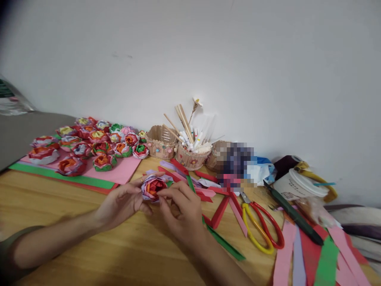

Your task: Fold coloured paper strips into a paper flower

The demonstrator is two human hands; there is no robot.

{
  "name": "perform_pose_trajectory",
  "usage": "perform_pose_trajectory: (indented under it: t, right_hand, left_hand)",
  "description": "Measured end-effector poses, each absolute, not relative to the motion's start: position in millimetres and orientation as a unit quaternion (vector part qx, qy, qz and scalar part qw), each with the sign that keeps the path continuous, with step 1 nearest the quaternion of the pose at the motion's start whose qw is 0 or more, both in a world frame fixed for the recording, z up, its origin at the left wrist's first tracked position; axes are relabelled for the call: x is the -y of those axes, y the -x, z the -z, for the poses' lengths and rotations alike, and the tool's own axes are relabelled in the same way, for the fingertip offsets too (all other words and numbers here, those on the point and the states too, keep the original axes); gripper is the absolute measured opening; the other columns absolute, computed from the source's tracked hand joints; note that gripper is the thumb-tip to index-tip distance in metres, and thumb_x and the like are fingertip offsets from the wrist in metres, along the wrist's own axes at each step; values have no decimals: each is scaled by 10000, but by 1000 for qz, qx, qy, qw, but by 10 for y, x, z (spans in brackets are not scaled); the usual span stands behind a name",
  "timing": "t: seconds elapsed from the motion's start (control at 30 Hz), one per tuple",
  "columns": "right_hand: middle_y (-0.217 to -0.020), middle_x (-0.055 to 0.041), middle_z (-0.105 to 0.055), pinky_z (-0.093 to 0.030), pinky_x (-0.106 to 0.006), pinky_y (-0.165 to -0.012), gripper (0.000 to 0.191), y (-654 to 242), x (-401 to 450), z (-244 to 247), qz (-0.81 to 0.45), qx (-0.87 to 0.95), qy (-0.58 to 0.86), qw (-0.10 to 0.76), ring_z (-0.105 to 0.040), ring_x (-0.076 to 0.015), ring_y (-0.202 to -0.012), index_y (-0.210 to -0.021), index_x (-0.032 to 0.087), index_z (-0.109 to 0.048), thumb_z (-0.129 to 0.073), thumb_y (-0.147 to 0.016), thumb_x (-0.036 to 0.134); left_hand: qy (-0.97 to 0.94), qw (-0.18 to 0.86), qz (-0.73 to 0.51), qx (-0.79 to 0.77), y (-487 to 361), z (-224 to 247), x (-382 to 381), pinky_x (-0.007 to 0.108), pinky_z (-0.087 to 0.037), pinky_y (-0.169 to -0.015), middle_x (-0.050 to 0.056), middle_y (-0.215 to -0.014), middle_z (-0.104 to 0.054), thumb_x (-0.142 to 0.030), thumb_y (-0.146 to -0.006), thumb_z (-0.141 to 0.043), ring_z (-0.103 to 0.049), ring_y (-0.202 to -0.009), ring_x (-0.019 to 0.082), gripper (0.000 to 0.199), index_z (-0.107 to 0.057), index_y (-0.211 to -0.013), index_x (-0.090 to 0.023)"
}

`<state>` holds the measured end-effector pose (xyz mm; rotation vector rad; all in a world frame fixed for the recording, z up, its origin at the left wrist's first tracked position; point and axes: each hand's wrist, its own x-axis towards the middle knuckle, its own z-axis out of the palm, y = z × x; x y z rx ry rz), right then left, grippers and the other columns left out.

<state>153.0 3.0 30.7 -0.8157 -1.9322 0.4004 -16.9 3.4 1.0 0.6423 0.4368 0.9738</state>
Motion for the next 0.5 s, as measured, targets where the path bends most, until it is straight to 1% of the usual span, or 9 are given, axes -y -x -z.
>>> perform_pose_trajectory:
  t: [0.13, 0.23, 0.5]
  right_hand:
    - [-670, -14, -573, -407, -207, -455, 133, -1529, -52, -317, -210, 767, 365, 484, -525, -109, -562, -782, 187, -651, -547, -771, 106]
    - [-679, -16, -575, -402, -207, -463, 127, -1534, -58, -314, -223, 762, 368, 484, -523, -108, -569, -782, 182, -654, -554, -767, 106]
    - [-678, -20, -586, -412, -216, -478, 126, -1525, -52, -321, -222, 755, 384, 483, -536, -113, -573, -764, 178, -657, -544, -768, 121]
  left_hand:
    - [-302, 810, -457, -209, 172, -17, -29, 287, -535, -612, 89, -1138, -621, -167, -775, -414, -606, -925, 236, 600, -334, -1364, -252]
    - [-299, 808, -459, -215, 173, -22, -24, 294, -540, -621, 88, -1138, -622, -178, -793, -415, -611, -912, 228, 593, -313, -1372, -264]
    - [-286, 799, -480, -221, 152, -28, -24, 292, -536, -653, 81, -1160, -610, -142, -812, -446, -614, -884, 198, 573, -338, -1358, -279]
